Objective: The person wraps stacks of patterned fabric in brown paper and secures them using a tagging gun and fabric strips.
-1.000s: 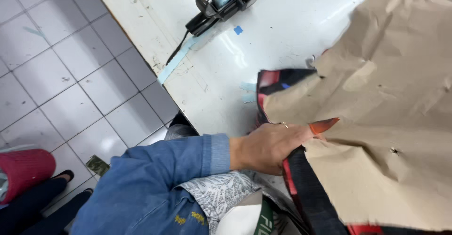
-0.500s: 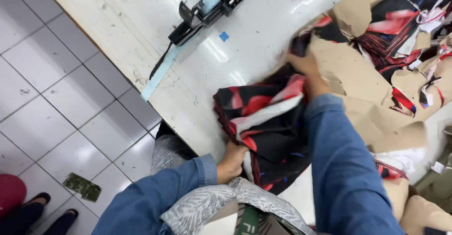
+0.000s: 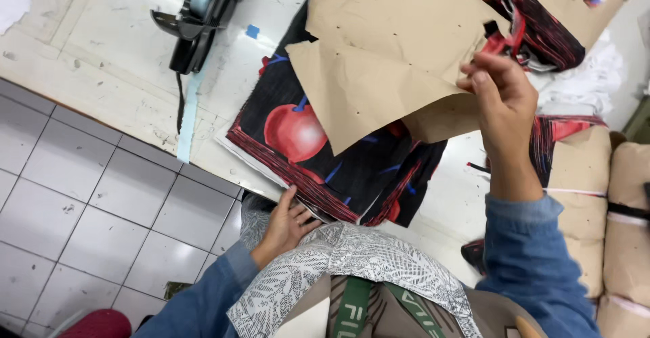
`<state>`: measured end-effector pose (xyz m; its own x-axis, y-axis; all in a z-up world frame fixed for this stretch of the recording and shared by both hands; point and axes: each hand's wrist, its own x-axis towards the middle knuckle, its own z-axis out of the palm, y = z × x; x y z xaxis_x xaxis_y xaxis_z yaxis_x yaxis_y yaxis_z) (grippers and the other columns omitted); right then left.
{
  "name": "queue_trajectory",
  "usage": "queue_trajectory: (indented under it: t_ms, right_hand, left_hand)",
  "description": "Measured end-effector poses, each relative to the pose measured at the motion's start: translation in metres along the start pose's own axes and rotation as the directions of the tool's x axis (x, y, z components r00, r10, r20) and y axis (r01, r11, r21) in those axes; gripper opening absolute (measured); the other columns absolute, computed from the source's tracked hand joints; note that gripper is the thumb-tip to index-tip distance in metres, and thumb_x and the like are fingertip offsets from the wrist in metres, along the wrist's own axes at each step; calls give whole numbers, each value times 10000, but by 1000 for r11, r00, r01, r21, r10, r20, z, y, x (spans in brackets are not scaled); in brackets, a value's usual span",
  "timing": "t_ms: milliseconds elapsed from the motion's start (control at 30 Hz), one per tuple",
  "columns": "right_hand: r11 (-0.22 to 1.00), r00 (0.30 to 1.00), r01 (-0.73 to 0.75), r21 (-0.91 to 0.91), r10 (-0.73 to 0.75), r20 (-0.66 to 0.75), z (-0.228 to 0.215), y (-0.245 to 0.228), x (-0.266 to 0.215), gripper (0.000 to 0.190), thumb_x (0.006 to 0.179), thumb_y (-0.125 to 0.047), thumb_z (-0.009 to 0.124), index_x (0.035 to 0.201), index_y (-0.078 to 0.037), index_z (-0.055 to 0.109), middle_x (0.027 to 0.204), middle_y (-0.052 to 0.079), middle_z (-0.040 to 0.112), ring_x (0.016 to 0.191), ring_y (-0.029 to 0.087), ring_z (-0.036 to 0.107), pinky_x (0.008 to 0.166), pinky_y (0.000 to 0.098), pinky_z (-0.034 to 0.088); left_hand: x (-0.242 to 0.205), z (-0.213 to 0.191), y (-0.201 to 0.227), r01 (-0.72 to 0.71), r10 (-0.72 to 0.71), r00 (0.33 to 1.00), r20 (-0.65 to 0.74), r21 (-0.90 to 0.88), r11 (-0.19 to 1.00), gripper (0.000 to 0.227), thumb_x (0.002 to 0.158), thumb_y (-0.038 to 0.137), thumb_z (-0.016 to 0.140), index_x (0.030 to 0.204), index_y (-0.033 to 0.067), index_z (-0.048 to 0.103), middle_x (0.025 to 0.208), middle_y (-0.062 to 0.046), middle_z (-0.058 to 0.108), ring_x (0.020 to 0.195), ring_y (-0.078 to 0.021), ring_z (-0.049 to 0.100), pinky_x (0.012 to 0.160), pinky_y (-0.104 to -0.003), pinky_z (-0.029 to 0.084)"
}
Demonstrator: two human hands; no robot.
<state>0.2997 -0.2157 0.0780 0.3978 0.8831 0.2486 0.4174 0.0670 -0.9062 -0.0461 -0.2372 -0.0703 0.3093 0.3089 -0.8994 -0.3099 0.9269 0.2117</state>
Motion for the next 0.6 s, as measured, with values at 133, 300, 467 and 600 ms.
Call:
queue_trajectory:
  t_ms: [133,300,467,600]
  right_hand:
    - [929,823,-358,99,364,-437,-46,115,-144,332,883,17,591,1211,9,540,1024,120,584,880,158,604,767,248,545]
    - [849,792,-528,-14,486,-370,43,112,-203,439,855,-76,657,1263,27,531,1068,225,622,877,272,637,755,352,538]
    - [699,700,-703,-130,648,-299,94,121,-194,652,790,-219,720,1335,24,456,1131,211,610,886,281,672,746,385,569]
    - [628,623,-771,-100,714,-319,99,126,-205,613,718,-282,791,1221,-19,558,908,120,674,848,276,673,735,381,539]
  left_hand:
    - [-48,-12,41,-660,737,676,4,447,603,428,836,23,616,1188,66,377,1094,-111,534,1048,-229,571,892,-338,473]
    - [5,17,130,-714,793,413,449,699,-24,880,821,84,714,1432,84,81,1271,-248,487,1190,-395,498,989,-471,384]
    - [42,53,137,-446,659,609,442,878,-176,1188,739,409,822,1483,155,-68,1376,-254,411,1244,-480,397,1030,-589,308]
    - [-14,64,129,-555,542,640,544,816,-162,997,817,143,654,1463,-4,-91,1502,-335,78,1398,-462,121,1156,-531,87]
